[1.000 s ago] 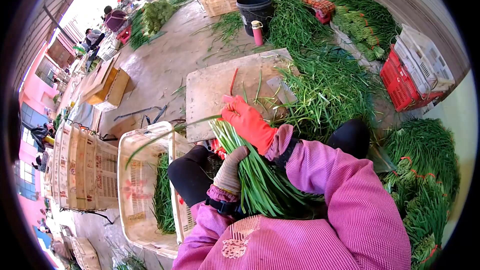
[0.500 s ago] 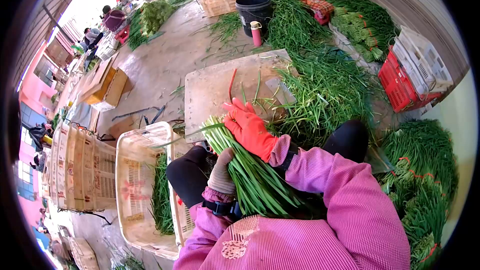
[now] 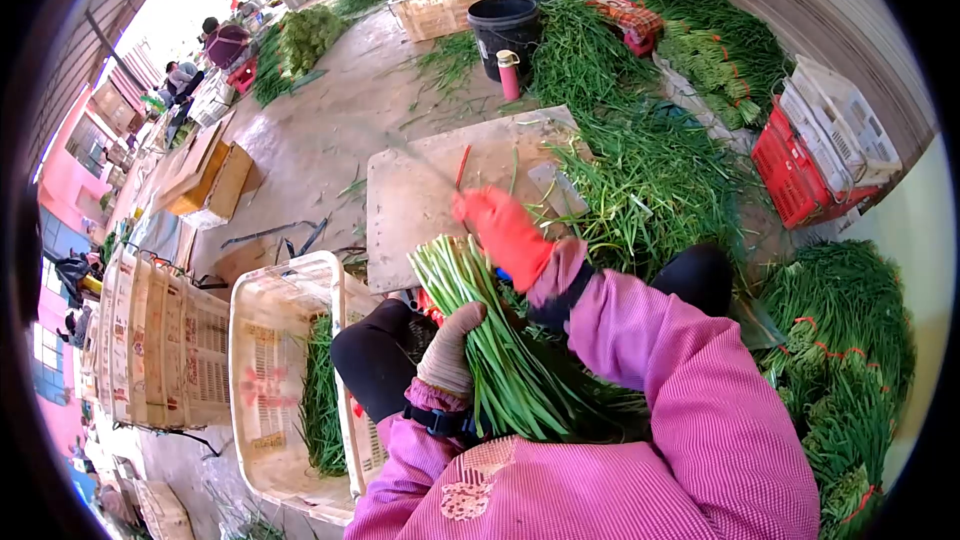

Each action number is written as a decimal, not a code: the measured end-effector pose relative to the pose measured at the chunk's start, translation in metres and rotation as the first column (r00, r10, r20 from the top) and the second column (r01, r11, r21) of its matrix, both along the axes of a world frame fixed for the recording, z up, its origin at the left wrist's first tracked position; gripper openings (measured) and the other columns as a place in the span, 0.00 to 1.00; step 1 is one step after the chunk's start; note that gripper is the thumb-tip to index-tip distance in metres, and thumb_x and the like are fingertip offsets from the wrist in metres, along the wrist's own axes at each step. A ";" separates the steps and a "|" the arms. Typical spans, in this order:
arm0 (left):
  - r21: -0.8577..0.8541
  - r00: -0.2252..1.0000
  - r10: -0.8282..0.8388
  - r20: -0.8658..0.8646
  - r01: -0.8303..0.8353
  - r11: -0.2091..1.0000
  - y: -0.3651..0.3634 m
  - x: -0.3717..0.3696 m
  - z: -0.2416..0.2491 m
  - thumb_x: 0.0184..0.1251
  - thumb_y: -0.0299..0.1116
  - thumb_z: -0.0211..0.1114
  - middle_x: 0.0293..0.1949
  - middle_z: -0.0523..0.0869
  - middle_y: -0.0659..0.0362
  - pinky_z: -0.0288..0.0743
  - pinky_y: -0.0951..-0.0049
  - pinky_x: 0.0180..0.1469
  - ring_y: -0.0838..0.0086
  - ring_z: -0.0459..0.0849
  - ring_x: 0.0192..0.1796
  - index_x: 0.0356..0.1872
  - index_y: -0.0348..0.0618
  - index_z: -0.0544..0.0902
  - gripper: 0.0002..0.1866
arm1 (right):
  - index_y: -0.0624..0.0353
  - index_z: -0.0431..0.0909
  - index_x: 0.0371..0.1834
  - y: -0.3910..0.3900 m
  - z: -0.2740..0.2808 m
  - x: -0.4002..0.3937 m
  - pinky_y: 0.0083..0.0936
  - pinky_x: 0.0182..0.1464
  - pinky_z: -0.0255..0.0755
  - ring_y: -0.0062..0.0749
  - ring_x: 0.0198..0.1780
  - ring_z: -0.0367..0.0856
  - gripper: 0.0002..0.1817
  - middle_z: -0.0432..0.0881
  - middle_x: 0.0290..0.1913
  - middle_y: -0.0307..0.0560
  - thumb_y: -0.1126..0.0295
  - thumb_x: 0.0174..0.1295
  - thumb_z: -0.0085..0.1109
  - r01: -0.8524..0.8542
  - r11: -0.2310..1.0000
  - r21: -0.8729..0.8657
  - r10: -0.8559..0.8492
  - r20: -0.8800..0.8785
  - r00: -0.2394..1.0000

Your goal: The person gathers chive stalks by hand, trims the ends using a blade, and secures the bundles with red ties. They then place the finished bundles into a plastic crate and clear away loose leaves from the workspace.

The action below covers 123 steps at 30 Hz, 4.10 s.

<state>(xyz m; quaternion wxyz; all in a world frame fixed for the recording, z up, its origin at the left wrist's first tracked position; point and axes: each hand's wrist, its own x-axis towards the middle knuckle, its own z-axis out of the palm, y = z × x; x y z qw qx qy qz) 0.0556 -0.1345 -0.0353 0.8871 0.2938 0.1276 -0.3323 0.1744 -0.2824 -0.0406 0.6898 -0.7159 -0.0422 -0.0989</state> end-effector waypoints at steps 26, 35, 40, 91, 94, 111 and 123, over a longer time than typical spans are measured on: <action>0.012 0.997 -0.075 -0.035 0.075 0.997 -0.006 0.005 0.002 0.62 0.39 0.68 0.44 0.86 0.55 0.84 0.64 0.46 0.66 0.87 0.42 0.55 0.38 0.78 0.23 | 0.58 0.78 0.33 -0.026 0.061 0.004 0.43 0.74 0.55 0.50 0.74 0.61 0.05 0.76 0.65 0.45 0.69 0.57 0.60 0.117 0.551 -0.826 0.523 0.451 0.723; -0.021 0.998 -0.063 -0.005 0.063 0.998 -0.004 0.005 -0.005 0.64 0.38 0.67 0.45 0.86 0.56 0.85 0.64 0.46 0.67 0.87 0.42 0.57 0.40 0.77 0.23 | 0.51 0.78 0.44 -0.154 0.157 0.085 0.44 0.69 0.60 0.47 0.67 0.69 0.10 0.78 0.59 0.46 0.74 0.59 0.57 0.922 -0.050 -0.383 -0.192 0.910 0.368; 0.024 0.994 -0.104 0.014 0.104 0.994 -0.009 0.009 -0.003 0.62 0.42 0.68 0.40 0.87 0.56 0.84 0.66 0.43 0.67 0.87 0.39 0.50 0.37 0.81 0.21 | 0.49 0.82 0.50 -0.091 0.127 0.036 0.53 0.75 0.47 0.53 0.74 0.58 0.15 0.70 0.69 0.49 0.64 0.59 0.60 0.432 0.406 -0.805 0.258 0.554 0.791; -0.155 0.852 0.431 0.298 -0.402 0.902 0.042 0.071 -0.005 0.69 0.50 0.58 0.50 0.83 0.55 0.73 0.56 0.62 0.63 0.80 0.54 0.60 0.44 0.72 0.26 | 0.59 0.51 0.77 0.036 0.019 -0.060 0.39 0.72 0.55 0.51 0.73 0.61 0.41 0.64 0.71 0.63 0.47 0.68 0.53 -0.388 0.785 -0.483 0.420 -0.047 0.906; -0.292 0.753 0.475 0.456 -0.378 0.879 0.096 0.110 -0.023 0.69 0.48 0.61 0.45 0.85 0.56 0.74 0.61 0.60 0.65 0.81 0.50 0.52 0.43 0.78 0.20 | 0.50 0.56 0.76 0.021 -0.005 -0.074 0.34 0.55 0.73 0.44 0.53 0.81 0.41 0.82 0.51 0.56 0.48 0.63 0.60 -0.612 0.760 -0.220 0.512 -0.379 0.771; -0.042 0.461 0.847 0.264 -0.872 0.488 0.257 0.216 -0.044 0.63 0.50 0.63 0.51 0.85 0.52 0.74 0.52 0.61 0.57 0.82 0.52 0.49 0.39 0.82 0.24 | 0.63 0.78 0.36 -0.081 -0.032 0.017 0.33 0.29 0.77 0.32 0.22 0.83 0.20 0.84 0.26 0.47 0.57 0.70 0.43 -0.450 0.758 -0.473 0.003 -0.687 0.727; 0.016 0.503 0.741 0.445 -0.832 0.555 0.287 0.257 -0.022 0.65 0.49 0.65 0.46 0.86 0.52 0.77 0.59 0.59 0.62 0.83 0.49 0.48 0.37 0.82 0.24 | 0.52 0.65 0.70 -0.046 -0.137 0.068 0.46 0.62 0.72 0.57 0.71 0.62 0.33 0.66 0.70 0.54 0.49 0.64 0.52 -0.284 0.022 -0.959 0.317 -0.263 0.911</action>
